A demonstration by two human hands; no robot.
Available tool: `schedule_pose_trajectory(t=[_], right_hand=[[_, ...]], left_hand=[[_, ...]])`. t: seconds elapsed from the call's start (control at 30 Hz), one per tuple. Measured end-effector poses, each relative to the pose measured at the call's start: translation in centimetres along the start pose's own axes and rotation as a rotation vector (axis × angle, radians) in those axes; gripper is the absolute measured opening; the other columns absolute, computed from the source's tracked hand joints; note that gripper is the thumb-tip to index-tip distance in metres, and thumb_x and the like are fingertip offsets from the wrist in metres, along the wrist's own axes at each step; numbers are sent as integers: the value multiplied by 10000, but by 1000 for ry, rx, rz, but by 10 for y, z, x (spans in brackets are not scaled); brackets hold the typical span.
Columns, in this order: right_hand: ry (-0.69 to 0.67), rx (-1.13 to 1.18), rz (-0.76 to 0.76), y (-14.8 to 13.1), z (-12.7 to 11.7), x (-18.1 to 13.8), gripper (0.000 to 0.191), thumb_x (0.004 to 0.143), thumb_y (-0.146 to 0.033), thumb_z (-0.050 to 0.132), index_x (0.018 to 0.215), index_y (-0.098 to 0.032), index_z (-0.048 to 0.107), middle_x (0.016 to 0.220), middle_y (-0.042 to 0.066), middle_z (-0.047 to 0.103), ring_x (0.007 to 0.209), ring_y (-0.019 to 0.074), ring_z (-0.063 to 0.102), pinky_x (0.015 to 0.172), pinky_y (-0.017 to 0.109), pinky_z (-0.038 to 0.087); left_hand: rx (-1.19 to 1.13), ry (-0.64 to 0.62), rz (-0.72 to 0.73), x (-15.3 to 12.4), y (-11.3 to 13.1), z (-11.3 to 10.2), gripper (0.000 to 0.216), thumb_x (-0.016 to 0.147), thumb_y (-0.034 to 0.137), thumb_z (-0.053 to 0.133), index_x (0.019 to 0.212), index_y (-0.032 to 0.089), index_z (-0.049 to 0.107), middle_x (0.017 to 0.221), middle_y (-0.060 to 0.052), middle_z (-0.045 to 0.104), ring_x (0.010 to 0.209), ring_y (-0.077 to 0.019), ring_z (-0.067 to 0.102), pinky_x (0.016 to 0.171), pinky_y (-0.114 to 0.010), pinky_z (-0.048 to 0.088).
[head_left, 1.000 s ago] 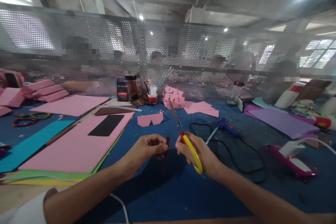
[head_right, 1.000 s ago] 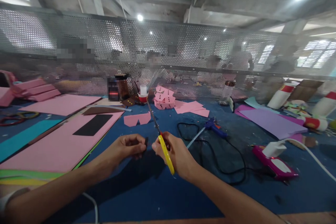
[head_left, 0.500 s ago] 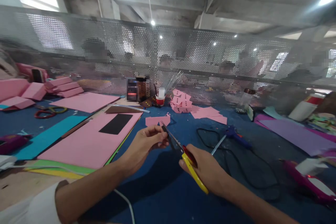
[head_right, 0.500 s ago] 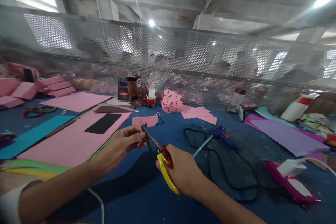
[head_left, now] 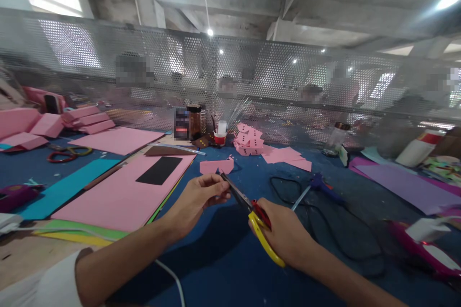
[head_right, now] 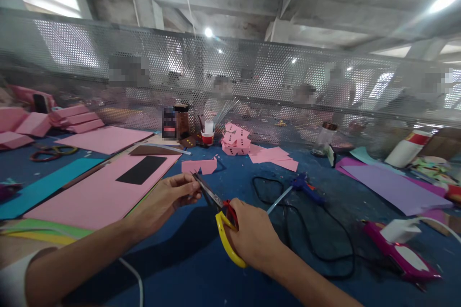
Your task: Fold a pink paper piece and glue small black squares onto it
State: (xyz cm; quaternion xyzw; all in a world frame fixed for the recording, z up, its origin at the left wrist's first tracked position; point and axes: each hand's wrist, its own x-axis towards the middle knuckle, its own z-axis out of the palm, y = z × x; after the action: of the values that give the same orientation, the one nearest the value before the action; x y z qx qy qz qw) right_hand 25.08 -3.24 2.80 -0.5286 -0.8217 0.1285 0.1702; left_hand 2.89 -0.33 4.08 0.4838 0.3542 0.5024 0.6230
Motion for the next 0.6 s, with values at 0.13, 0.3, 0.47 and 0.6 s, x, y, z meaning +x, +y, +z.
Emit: schedule_pose_trajectory(t=[0.13, 0.3, 0.47, 0.6], right_hand=[[-1, -23, 2, 0, 0, 0, 153, 885, -357, 481, 843, -211, 499, 788, 13, 628, 679, 147, 569, 577, 246, 250], [35, -70, -1, 0, 0, 0, 147, 872, -360, 497, 846, -215, 498, 805, 7, 625, 660, 144, 553, 561, 254, 224], [75, -103, -9, 1, 0, -1, 162, 876, -378, 489, 843, -219, 492, 797, 1, 621, 635, 145, 543, 549, 262, 199], [87, -118, -12, 1, 0, -1, 178, 882, -395, 481, 851, -220, 491, 806, 3, 622, 632, 146, 545, 547, 267, 194]], left_hand=[[24, 13, -7, 0, 0, 0, 148, 732, 292, 725, 737, 155, 669, 796, -24, 668, 715, -122, 604, 709, -242, 495], [39, 10, -15, 1, 1, 0, 152, 737, 290, 721, 743, 147, 669, 780, -28, 664, 712, -125, 606, 713, -249, 500], [43, 9, -15, 0, 1, 0, 154, 759, 288, 705, 752, 140, 665, 792, -35, 657, 724, -127, 610, 732, -257, 500], [48, 12, -11, -1, 1, 0, 154, 762, 293, 700, 745, 144, 663, 802, -35, 659, 725, -128, 611, 733, -259, 498]])
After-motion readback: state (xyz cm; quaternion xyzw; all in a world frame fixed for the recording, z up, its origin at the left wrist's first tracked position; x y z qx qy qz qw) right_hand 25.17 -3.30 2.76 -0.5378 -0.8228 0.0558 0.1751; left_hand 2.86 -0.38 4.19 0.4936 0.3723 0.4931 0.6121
